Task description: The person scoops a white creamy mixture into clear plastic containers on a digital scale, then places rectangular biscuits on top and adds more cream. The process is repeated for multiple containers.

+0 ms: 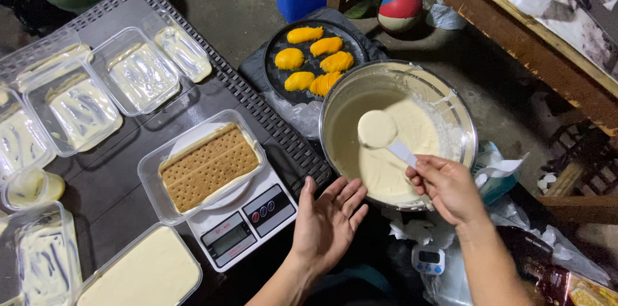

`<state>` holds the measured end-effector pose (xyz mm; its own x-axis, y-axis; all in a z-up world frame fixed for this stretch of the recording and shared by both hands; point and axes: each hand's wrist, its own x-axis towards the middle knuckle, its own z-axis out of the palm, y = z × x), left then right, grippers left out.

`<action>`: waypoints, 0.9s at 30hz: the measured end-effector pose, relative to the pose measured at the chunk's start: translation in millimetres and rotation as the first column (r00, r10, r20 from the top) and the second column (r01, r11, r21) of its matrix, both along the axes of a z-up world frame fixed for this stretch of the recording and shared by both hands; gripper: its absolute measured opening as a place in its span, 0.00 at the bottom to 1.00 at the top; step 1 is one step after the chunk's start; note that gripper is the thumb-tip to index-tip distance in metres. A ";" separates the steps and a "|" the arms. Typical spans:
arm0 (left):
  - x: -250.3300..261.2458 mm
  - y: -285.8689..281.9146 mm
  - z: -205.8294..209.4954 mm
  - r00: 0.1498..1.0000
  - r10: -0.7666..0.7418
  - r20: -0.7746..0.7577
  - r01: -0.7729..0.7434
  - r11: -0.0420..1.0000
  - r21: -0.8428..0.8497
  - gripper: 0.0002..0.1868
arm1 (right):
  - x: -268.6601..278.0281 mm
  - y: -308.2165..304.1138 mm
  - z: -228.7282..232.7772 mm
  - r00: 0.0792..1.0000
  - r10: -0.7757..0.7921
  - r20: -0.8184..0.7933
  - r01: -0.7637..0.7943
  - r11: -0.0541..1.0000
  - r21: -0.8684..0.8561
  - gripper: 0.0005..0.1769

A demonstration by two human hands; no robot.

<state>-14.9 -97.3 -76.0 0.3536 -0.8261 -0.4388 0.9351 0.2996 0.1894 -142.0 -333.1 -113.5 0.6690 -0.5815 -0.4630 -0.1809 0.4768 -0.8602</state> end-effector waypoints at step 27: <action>33.4 133.6 65.1 0.818 -0.141 0.557 0.106 0.990 0.096 0.14 | 130.8 121.1 162.1 0.885 0.453 0.104 -0.404 0.860 -0.311 0.13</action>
<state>18.4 36.3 -10.9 0.4497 -0.8592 -0.2439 0.6899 0.1608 0.7058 -11.2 -212.0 48.6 0.9338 -0.3053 -0.1868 -0.1544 0.1272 -0.9798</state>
